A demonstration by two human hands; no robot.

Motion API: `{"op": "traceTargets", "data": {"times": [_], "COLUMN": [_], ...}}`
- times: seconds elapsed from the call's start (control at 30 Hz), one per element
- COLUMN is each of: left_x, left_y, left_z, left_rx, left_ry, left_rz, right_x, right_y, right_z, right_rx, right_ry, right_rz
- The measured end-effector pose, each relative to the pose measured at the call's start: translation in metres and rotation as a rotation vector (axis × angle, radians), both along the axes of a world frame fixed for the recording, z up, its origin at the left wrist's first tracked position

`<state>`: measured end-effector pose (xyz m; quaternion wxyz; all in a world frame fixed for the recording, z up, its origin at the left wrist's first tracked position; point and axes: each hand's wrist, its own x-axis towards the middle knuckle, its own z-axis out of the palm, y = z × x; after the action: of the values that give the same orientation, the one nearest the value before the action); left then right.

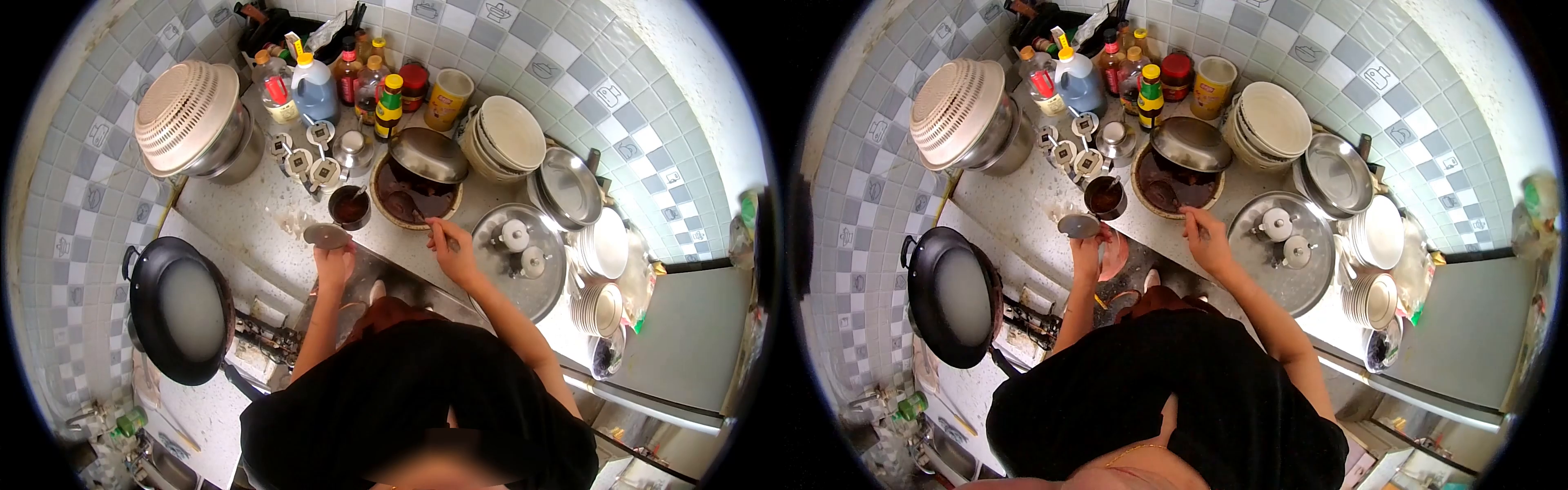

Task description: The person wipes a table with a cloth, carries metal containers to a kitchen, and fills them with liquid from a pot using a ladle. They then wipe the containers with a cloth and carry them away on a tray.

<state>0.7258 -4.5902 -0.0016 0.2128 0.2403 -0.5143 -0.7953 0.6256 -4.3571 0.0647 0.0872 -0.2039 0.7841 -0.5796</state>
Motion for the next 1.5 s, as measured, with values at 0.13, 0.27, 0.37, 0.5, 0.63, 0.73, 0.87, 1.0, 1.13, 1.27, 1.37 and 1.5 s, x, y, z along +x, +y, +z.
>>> {"op": "traceTargets", "data": {"times": [0.13, 0.27, 0.37, 0.5, 0.63, 0.73, 0.87, 1.0, 1.13, 1.27, 1.37, 1.5], "left_x": [-0.001, -0.001, -0.002, -0.001, -0.001, -0.002, -0.005, -0.007, -0.009, -0.011, -0.012, -0.014], "left_y": [0.001, 0.001, 0.001, 0.002, 0.0, 0.001, 0.004, 0.006, 0.007, 0.008, 0.011, 0.011], "left_z": [0.0, -0.001, 0.001, 0.0, -0.002, -0.002, 0.004, 0.007, 0.007, 0.003, 0.007, 0.0], "left_rx": [0.031, 0.013, 0.031, 0.011, -0.008, -0.012, 0.006, 0.017, 0.052, 0.039, 0.068, 0.076], "left_ry": [0.025, 0.023, 0.04, 0.02, 0.018, 0.029, 0.027, 0.037, 0.028, 0.03, 0.049, 0.05], "left_rz": [0.008, -0.002, 0.006, 0.015, -0.008, -0.017, -0.012, -0.039, -0.022, -0.034, -0.024, -0.028], "right_x": [-0.013, -0.027, -0.033, -0.034, -0.036, -0.035, -0.032, -0.033, -0.033, -0.029, -0.025, -0.017], "right_y": [0.004, 0.01, 0.016, 0.019, 0.026, 0.027, 0.028, 0.029, 0.031, 0.032, 0.03, 0.028], "right_z": [0.004, -0.01, -0.02, -0.016, -0.029, -0.028, -0.021, -0.02, -0.022, -0.014, -0.005, 0.004], "right_rx": [-0.118, -0.229, -0.314, -0.426, -0.515, -0.566, -0.609, -0.615, -0.617, -0.605, -0.568, -0.389], "right_ry": [-0.259, -0.381, -0.496, -0.717, -0.823, -0.887, -0.917, -0.942, -0.921, -0.89, -0.851, -0.589], "right_rz": [-0.114, -0.213, -0.259, -0.372, -0.424, -0.452, -0.435, -0.447, -0.434, -0.418, -0.413, -0.36]}}
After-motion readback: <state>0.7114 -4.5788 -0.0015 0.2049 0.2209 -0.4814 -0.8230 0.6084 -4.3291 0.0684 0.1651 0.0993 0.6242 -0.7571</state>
